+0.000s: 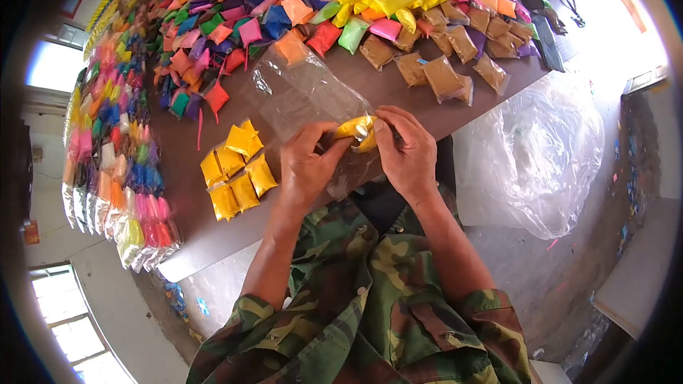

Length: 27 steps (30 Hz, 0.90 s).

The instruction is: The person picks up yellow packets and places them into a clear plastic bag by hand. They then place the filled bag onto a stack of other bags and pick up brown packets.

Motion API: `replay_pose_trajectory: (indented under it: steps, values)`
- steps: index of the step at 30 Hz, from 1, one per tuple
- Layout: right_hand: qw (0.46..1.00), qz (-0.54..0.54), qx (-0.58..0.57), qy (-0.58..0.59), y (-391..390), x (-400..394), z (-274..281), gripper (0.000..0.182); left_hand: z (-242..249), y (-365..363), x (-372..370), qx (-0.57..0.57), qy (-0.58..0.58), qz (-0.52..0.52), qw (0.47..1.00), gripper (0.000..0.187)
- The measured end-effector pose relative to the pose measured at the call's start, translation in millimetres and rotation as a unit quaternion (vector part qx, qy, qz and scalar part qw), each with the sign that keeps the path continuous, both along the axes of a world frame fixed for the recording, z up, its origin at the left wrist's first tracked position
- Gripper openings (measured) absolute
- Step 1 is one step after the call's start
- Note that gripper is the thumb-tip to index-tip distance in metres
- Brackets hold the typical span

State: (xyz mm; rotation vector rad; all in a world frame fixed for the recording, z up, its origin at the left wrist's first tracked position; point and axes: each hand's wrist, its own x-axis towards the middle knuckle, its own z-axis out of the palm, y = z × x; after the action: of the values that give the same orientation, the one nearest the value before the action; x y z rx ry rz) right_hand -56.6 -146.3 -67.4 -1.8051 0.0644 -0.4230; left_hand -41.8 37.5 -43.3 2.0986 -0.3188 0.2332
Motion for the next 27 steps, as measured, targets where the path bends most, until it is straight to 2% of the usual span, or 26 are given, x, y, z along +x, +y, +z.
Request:
replay_pose_trajectory:
  steps: [1,4,7,13,16,22,24,27]
  values:
    - [1.000,0.002,-0.001,0.004,0,-1,0,0.020,-4,-2,1,-0.012,-0.004,0.006,1.000,0.028]
    - [1.000,0.008,0.001,0.010,-2,0,1,0.021,-2,0,6,0.096,-0.082,-0.040,0.991,0.029]
    - [1.000,0.010,0.000,0.004,-3,0,1,0.023,7,2,1,0.040,-0.028,-0.044,0.998,0.031]
    - [1.000,0.016,0.000,0.016,-1,1,4,0.029,-1,1,10,0.044,-0.063,-0.051,0.996,0.029]
    - [0.999,0.030,0.007,0.031,-4,0,6,0.032,-8,-4,17,0.043,-0.119,-0.065,0.990,0.031]
    - [0.995,0.059,0.030,0.070,-7,2,5,0.037,-5,3,16,0.005,-0.052,-0.090,0.995,0.032]
    - [0.993,0.066,0.020,0.095,-9,2,9,0.037,-9,2,16,0.016,-0.069,-0.095,0.993,0.032]
    - [0.996,0.059,0.029,0.062,-7,3,-1,0.034,-8,2,15,0.013,-0.074,-0.091,0.993,0.032]
